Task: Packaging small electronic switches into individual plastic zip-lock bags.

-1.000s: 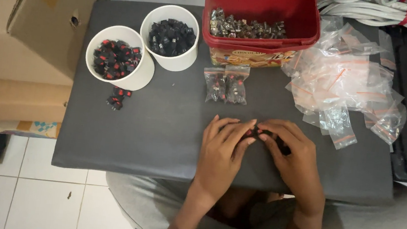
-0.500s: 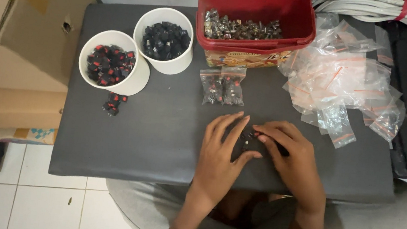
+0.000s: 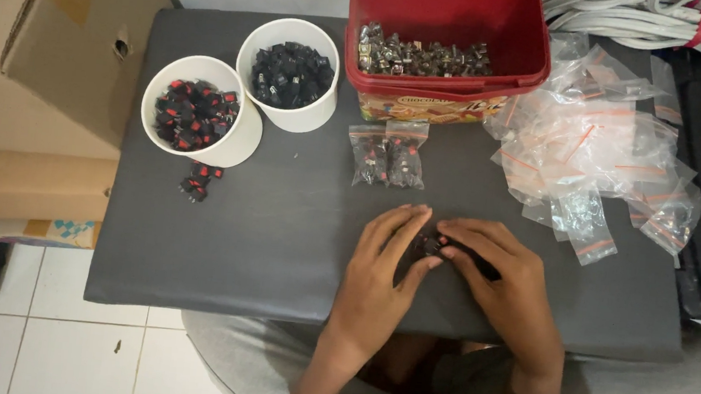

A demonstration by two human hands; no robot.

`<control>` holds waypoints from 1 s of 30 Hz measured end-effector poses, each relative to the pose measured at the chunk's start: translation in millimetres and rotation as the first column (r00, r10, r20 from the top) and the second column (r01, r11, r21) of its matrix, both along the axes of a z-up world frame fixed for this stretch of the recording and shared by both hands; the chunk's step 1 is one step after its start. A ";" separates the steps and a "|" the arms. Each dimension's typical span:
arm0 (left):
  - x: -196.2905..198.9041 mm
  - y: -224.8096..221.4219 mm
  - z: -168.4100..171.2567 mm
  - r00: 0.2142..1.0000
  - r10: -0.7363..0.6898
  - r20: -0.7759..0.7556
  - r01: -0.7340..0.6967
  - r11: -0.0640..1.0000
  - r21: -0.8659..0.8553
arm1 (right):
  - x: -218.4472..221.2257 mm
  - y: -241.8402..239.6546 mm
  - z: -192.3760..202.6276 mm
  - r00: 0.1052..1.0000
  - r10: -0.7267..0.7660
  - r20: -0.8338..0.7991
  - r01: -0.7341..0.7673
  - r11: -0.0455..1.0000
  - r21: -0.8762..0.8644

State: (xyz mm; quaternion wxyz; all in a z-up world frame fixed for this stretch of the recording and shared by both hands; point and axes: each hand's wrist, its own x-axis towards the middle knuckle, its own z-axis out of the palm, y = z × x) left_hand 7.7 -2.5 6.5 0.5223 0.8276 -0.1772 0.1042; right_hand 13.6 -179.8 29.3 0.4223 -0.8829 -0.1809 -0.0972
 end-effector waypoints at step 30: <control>-7.9 118.4 49.5 0.801 0.571 0.178 -0.552 0.821 -0.147 | 25.6 186.2 44.6 0.983 0.079 0.168 -0.113 0.973 0.202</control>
